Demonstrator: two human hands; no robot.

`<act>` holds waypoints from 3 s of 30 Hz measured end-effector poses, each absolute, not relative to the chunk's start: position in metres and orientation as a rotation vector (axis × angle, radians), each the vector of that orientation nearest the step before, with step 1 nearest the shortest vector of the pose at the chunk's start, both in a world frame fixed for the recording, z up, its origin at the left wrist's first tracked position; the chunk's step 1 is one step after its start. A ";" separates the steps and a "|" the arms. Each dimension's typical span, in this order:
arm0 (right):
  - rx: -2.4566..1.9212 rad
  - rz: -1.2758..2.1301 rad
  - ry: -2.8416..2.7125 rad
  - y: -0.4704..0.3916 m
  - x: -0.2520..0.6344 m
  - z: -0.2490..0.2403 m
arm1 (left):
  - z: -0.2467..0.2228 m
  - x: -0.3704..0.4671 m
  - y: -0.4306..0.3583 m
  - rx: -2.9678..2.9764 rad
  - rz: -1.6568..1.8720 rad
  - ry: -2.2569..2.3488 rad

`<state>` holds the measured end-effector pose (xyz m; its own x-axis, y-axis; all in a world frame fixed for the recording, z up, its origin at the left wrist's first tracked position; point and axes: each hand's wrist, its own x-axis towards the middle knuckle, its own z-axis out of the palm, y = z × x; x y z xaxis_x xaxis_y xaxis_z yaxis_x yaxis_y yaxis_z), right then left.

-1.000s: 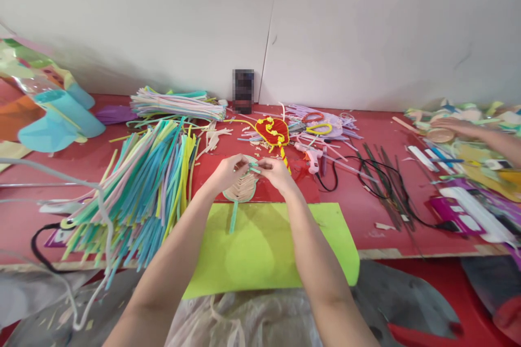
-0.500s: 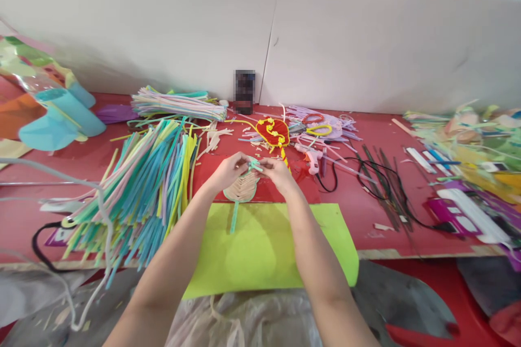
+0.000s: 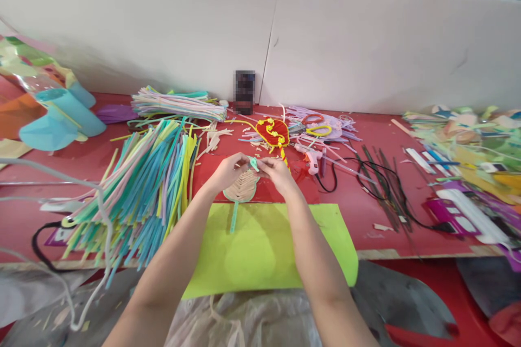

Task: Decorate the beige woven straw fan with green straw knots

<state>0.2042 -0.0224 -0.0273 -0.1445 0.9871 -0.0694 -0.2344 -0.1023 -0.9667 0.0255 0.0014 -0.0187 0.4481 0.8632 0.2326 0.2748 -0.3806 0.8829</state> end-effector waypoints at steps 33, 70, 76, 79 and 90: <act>-1.001 1.416 -1.086 -0.023 0.197 -0.026 | -0.021 0.032 -0.001 1.716 1.024 1.097; -1.199 1.112 -1.035 -0.015 0.197 -0.034 | -0.025 0.046 -0.009 1.854 1.122 1.152; -1.138 1.192 -0.877 -0.015 0.188 -0.044 | -0.031 0.053 -0.011 1.820 1.215 1.221; -1.123 1.211 -0.857 -0.013 0.185 -0.048 | -0.032 0.054 -0.011 1.809 1.216 1.224; -1.108 1.341 -0.780 -0.018 0.184 -0.042 | -0.034 0.054 -0.008 1.763 1.205 1.223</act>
